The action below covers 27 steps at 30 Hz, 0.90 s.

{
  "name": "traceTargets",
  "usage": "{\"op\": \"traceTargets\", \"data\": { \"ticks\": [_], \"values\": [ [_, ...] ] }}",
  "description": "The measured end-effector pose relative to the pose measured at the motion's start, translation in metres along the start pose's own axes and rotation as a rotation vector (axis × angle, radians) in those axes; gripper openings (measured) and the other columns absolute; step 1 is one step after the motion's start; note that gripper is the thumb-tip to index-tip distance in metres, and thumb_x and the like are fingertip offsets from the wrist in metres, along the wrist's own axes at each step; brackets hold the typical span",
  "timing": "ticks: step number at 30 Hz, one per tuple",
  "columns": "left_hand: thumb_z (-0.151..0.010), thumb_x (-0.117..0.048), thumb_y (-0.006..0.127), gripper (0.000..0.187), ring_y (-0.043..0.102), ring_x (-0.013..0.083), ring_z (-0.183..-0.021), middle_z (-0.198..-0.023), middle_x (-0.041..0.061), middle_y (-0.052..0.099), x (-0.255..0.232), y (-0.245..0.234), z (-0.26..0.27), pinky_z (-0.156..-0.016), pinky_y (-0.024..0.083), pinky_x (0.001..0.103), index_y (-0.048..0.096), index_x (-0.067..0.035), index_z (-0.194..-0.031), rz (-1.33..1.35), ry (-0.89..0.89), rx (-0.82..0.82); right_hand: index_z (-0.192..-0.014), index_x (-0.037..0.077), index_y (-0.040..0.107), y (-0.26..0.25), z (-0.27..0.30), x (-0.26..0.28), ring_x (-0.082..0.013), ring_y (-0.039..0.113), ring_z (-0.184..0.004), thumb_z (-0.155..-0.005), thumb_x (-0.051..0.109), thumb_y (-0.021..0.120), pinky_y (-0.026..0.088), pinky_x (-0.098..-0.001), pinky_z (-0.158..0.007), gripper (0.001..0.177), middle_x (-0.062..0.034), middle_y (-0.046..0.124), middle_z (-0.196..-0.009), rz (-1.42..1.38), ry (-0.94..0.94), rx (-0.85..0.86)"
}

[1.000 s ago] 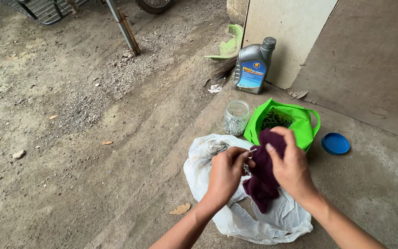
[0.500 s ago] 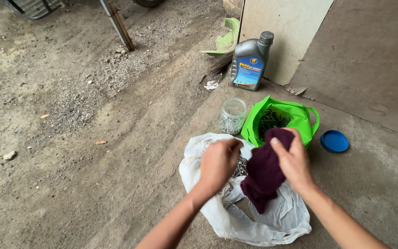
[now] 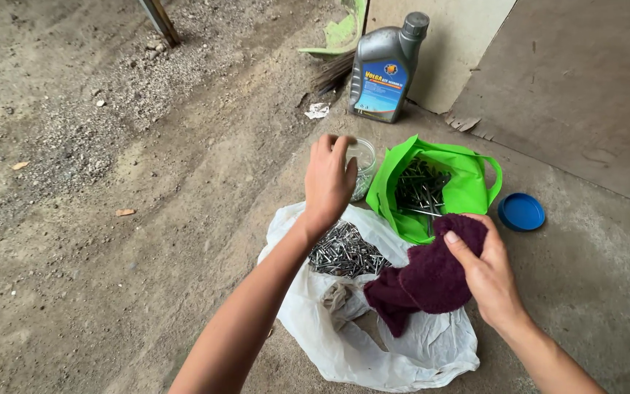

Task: The person repeatedly picks up individual nails from a white bag and wipes them with a maroon cloth. The cleaned nails are placed into a green bag. A bottle of motor oil and a glass jar are visible nearby.

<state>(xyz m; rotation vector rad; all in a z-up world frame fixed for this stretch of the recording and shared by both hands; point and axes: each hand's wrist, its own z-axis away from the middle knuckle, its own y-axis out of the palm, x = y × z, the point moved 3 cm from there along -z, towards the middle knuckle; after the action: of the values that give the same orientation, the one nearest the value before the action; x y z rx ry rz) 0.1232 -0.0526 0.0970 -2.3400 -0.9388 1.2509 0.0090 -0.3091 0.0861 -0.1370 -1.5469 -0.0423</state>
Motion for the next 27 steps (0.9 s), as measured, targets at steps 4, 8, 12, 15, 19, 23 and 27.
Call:
{"op": "traceTargets", "data": {
  "ticks": [4, 8, 12, 15, 19, 23, 27],
  "values": [
    [-0.085, -0.003, 0.063, 0.018, 0.066, 0.0342, -0.101, -0.102, 0.014, 0.068, 0.002, 0.000, 0.055, -0.087, 0.052, 0.043, 0.068, -0.008, -0.102, 0.152, -0.140, 0.359, -0.123, 0.002, 0.060, -0.002, -0.002, -0.008, -0.0110, 0.064, -0.099, -0.095, 0.012, 0.066, 0.052, -0.0287, -0.089, 0.030, -0.0032, 0.068, -0.110, -0.001, 0.034, 0.017],
    [-0.086, -0.011, 0.066, 0.012, 0.073, 0.0293, -0.093, -0.095, 0.010, 0.074, 0.016, 0.006, 0.107, -0.082, 0.057, 0.040, 0.075, -0.014, -0.093, 0.035, -0.207, 0.770, -0.121, 0.002, 0.062, 0.011, -0.002, -0.014, -0.0127, 0.064, -0.095, -0.093, 0.014, 0.069, 0.052, -0.0295, -0.086, 0.031, -0.0046, 0.069, -0.105, 0.048, 0.070, 0.072],
    [-0.083, -0.005, 0.065, 0.019, 0.070, 0.0308, -0.100, -0.101, 0.009, 0.072, 0.021, 0.020, 0.134, -0.082, 0.056, 0.042, 0.077, -0.016, -0.093, -0.186, -0.062, 0.744, -0.119, 0.002, 0.063, 0.021, 0.004, -0.009, -0.0132, 0.064, -0.096, -0.092, 0.017, 0.070, 0.052, -0.0294, -0.087, 0.032, -0.0057, 0.069, -0.104, 0.178, 0.002, 0.140],
    [-0.082, -0.002, 0.065, 0.018, 0.069, 0.0311, -0.102, -0.107, 0.011, 0.070, 0.018, 0.036, 0.140, -0.081, 0.057, 0.042, 0.075, -0.013, -0.092, -0.361, -0.006, 0.750, -0.119, 0.002, 0.063, 0.019, 0.008, -0.007, -0.0148, 0.066, -0.094, -0.091, 0.020, 0.071, 0.053, -0.0304, -0.086, 0.034, -0.0070, 0.071, -0.101, 0.246, 0.007, 0.159],
    [-0.080, -0.007, 0.071, 0.011, 0.068, 0.0360, -0.098, -0.102, 0.015, 0.070, 0.020, 0.027, 0.136, -0.080, 0.054, 0.047, 0.075, -0.011, -0.090, -0.208, -0.188, 0.771, -0.119, 0.003, 0.062, 0.013, 0.015, -0.005, -0.0146, 0.067, -0.094, -0.090, 0.021, 0.071, 0.054, -0.0307, -0.086, 0.035, -0.0069, 0.073, -0.101, 0.299, 0.023, 0.152],
    [-0.078, -0.014, 0.078, 0.016, 0.075, 0.0259, -0.083, -0.088, 0.011, 0.077, 0.022, -0.005, 0.129, -0.074, 0.057, 0.037, 0.074, -0.006, -0.092, 0.146, -0.442, 0.667, -0.118, 0.003, 0.063, 0.010, 0.020, 0.001, -0.0150, 0.067, -0.094, -0.089, 0.020, 0.072, 0.054, -0.0318, -0.085, 0.035, -0.0074, 0.073, -0.102, 0.270, 0.007, 0.154],
    [-0.088, -0.016, 0.075, 0.015, 0.072, 0.0169, -0.071, -0.081, 0.009, 0.077, 0.016, -0.029, 0.124, -0.065, 0.057, 0.031, 0.075, -0.003, -0.096, 0.414, -0.651, 0.544, -0.116, 0.003, 0.065, 0.020, 0.023, 0.021, -0.0155, 0.066, -0.096, -0.091, 0.020, 0.072, 0.053, -0.0317, -0.087, 0.031, -0.0078, 0.072, -0.102, 0.271, -0.069, 0.119]
  ]
}}
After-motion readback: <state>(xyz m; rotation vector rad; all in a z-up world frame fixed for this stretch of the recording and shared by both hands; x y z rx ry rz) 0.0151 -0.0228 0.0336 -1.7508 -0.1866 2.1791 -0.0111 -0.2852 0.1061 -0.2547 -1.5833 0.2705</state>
